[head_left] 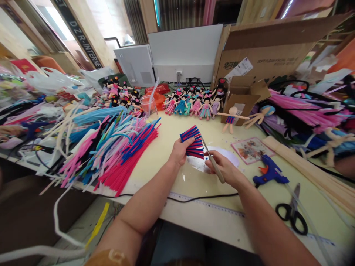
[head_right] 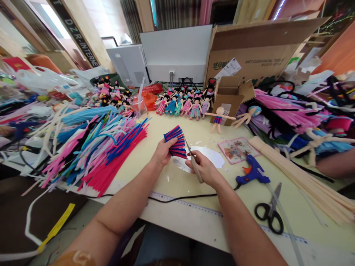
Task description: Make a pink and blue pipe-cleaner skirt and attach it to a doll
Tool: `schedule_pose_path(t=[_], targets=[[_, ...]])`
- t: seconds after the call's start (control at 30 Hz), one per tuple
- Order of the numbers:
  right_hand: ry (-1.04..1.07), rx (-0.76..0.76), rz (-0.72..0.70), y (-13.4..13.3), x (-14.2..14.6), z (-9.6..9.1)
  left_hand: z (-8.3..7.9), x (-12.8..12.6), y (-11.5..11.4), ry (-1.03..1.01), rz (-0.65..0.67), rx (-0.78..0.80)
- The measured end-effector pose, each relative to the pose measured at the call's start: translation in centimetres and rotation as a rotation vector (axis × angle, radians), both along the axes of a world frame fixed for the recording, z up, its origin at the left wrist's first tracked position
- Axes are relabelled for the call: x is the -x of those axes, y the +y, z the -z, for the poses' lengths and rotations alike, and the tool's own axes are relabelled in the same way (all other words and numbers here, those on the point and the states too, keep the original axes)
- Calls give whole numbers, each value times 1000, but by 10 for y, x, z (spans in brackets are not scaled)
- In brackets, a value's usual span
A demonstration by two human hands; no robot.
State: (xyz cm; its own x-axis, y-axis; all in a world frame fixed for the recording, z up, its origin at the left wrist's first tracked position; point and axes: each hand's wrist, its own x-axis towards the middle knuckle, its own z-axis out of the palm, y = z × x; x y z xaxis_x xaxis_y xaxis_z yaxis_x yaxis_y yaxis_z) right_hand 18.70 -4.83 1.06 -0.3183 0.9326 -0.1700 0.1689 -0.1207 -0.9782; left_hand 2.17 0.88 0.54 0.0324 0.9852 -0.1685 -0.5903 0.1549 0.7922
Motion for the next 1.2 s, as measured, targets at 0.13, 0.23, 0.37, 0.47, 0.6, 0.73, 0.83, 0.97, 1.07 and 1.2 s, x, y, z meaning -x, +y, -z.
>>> schedule_pose_path(t=[0.13,0.23,0.37,0.47,0.6,0.73,0.83,0.97,1.07,1.2], targets=[[19,5,0,1,-2,3,0,0,-1,-7,9,-1],[20,-4,5,1,-2,4,0,0,0,-17,13,0],[20,4,21,1,-2,1,1,0,1,-15,17,15],[21,12,33,0,-1,-1,1,0,1,-8,17,24],[15,18,40,-1,0,-3,1,0,1,-17,23,27],[26,20,40,-1,0,-2,1,0,0,-27,28,37],[26,20,46,0,0,-1,1,0,0,-32,35,50],[18,12,60,1,1,2,0,0,0,-36,49,75],[20,7,67,1,2,2,0,-1,-1,-46,56,81],[11,-32,69,1,2,1,-1,-1,-2,-73,67,67]])
